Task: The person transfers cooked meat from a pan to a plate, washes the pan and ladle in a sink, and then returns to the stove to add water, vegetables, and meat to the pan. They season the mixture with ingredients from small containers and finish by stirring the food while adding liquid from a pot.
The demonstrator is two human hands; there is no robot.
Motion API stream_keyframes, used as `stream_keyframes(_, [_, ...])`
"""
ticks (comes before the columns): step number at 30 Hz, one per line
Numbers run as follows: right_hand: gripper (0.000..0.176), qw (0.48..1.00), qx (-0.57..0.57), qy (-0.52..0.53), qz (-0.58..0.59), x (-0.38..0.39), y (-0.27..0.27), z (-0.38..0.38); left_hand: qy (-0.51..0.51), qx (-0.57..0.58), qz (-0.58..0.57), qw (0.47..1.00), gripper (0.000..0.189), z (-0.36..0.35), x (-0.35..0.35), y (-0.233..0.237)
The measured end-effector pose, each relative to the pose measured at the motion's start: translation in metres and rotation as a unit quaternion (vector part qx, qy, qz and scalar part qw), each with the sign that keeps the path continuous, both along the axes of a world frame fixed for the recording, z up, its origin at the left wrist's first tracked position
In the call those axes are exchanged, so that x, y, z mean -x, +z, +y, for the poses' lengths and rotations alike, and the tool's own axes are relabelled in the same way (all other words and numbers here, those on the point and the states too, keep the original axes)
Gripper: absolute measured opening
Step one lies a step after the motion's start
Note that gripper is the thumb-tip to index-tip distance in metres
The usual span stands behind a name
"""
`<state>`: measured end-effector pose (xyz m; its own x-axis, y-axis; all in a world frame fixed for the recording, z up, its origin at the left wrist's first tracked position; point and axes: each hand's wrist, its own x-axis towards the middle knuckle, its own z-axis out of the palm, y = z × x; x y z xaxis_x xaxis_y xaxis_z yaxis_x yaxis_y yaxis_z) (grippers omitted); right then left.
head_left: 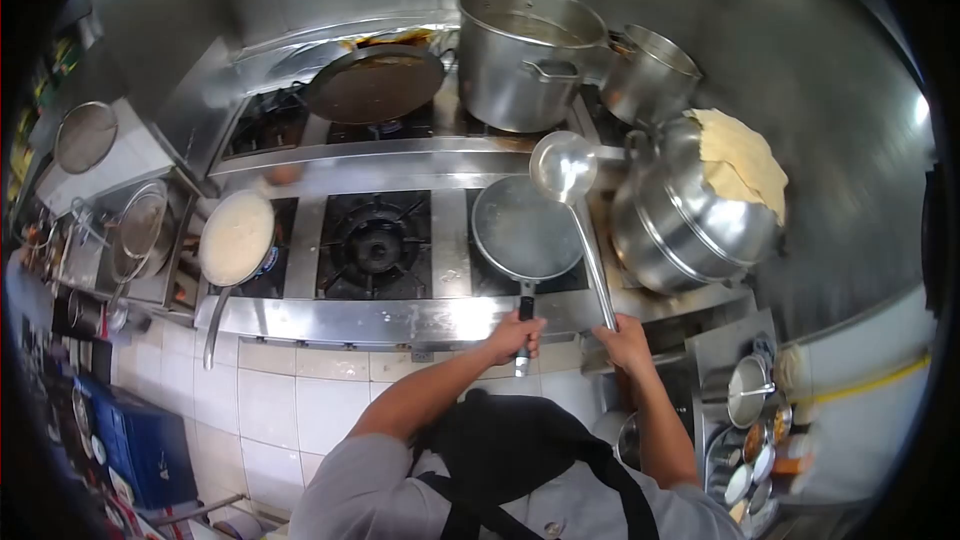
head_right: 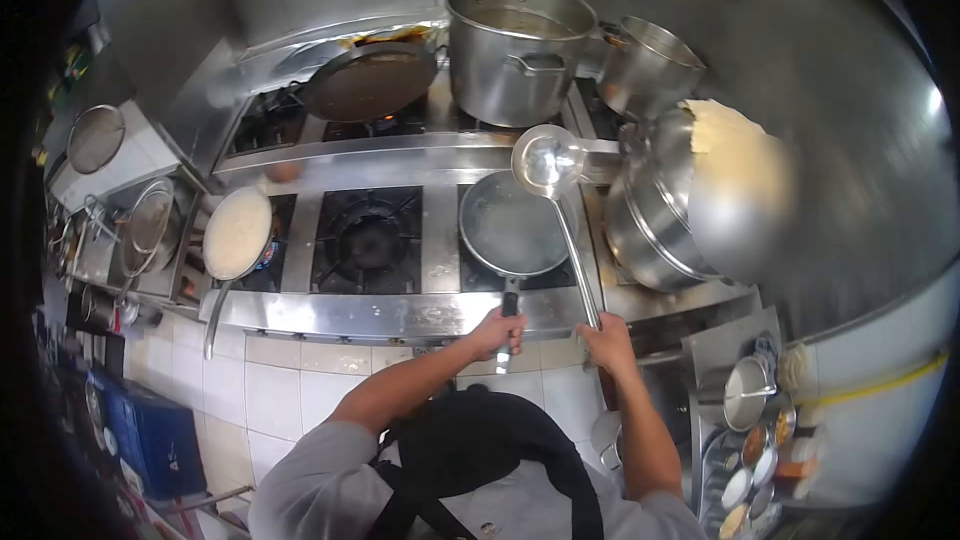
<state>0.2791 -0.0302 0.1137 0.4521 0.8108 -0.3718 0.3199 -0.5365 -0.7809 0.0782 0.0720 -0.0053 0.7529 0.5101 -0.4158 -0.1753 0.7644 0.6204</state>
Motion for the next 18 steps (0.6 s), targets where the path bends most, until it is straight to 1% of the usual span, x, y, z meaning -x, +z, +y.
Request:
stream_keyframes(1, [0.022, 1.000, -0.002, 0.010, 0.003, 0.013, 0.018, 0.007, 0.000, -0.008, 0.023, 1.000, 0.018, 0.001, -0.006, 0.006])
stream_keyframes(2, [0.022, 0.999, 0.013, 0.039, 0.015, 0.023, 0.033, 0.015, -0.027, -0.046, 0.022, 0.998, 0.023, 0.005, -0.010, -0.002])
stream_keyframes(3, [0.022, 0.997, 0.027, 0.068, 0.025, 0.030, 0.042, 0.023, -0.018, -0.049, 0.023, 0.998, 0.023, 0.012, -0.006, 0.007])
stream_keyframes(4, [0.022, 0.996, 0.025, 0.078, 0.025, 0.037, 0.046, 0.031, -0.095, -0.117, 0.080, 0.985, 0.032, 0.020, 0.000, 0.022])
stream_keyframes(5, [0.021, 0.993, 0.031, 0.093, 0.062, 0.045, 0.048, 0.039, -0.171, -0.181, 0.140, 0.958, 0.042, 0.026, 0.009, 0.032])
stream_keyframes(6, [0.021, 0.988, 0.037, 0.111, 0.100, 0.054, 0.050, 0.048, -0.228, -0.214, 0.159, 0.937, 0.055, 0.034, 0.019, 0.027])
stream_keyframes(7, [0.021, 0.986, 0.034, 0.128, 0.102, 0.062, 0.048, 0.053, -0.260, -0.256, 0.176, 0.914, 0.052, 0.037, 0.038, 0.032])
stream_keyframes(8, [0.021, 0.977, 0.052, 0.164, 0.123, 0.086, 0.040, 0.073, -0.285, -0.352, 0.235, 0.860, 0.050, 0.051, 0.088, 0.040])
stream_keyframes(9, [0.021, 0.971, 0.073, 0.182, 0.140, 0.097, 0.031, 0.080, -0.325, -0.438, 0.288, 0.787, 0.048, 0.049, 0.126, 0.073])
stream_keyframes(10, [0.021, 0.964, 0.069, 0.198, 0.162, 0.109, 0.019, 0.086, -0.293, -0.434, 0.312, 0.793, 0.043, 0.053, 0.168, 0.114])
stream_keyframes(11, [0.021, 0.958, 0.066, 0.212, 0.184, 0.123, 0.006, 0.092, -0.225, -0.480, 0.335, 0.779, 0.037, 0.062, 0.211, 0.124])
stream_keyframes(12, [0.021, 0.951, 0.064, 0.238, 0.187, 0.142, -0.005, 0.100, -0.069, -0.587, 0.304, 0.747, 0.029, 0.070, 0.258, 0.141])
stream_keyframes(13, [0.021, 0.953, 0.065, 0.225, 0.195, 0.162, -0.017, 0.105, 0.021, -0.543, 0.358, 0.759, 0.022, 0.079, 0.304, 0.161])
stream_keyframes(14, [0.021, 0.955, 0.066, 0.207, 0.202, 0.183, -0.028, 0.110, 0.095, -0.542, 0.433, 0.714, 0.019, 0.080, 0.348, 0.219])
stream_keyframes(15, [0.021, 0.952, 0.064, 0.218, 0.207, 0.204, -0.047, 0.114, 0.186, -0.515, 0.475, 0.689, 0.018, 0.087, 0.395, 0.250])
stream_keyframes(16, [0.021, 0.964, 0.031, 0.217, 0.151, 0.225, -0.070, 0.118, 0.332, -0.592, 0.461, 0.572, 0.019, 0.101, 0.454, 0.260])
stream_keyframes(17, [0.021, 0.973, -0.005, 0.212, 0.094, 0.246, -0.080, 0.126, 0.424, -0.636, 0.465, 0.447, 0.018, 0.102, 0.498, 0.306])
stream_keyframes(18, [0.024, 0.975, 0.001, 0.202, 0.089, 0.271, -0.072, 0.127, 0.480, -0.665, 0.480, 0.311, 0.019, 0.114, 0.548, 0.337])
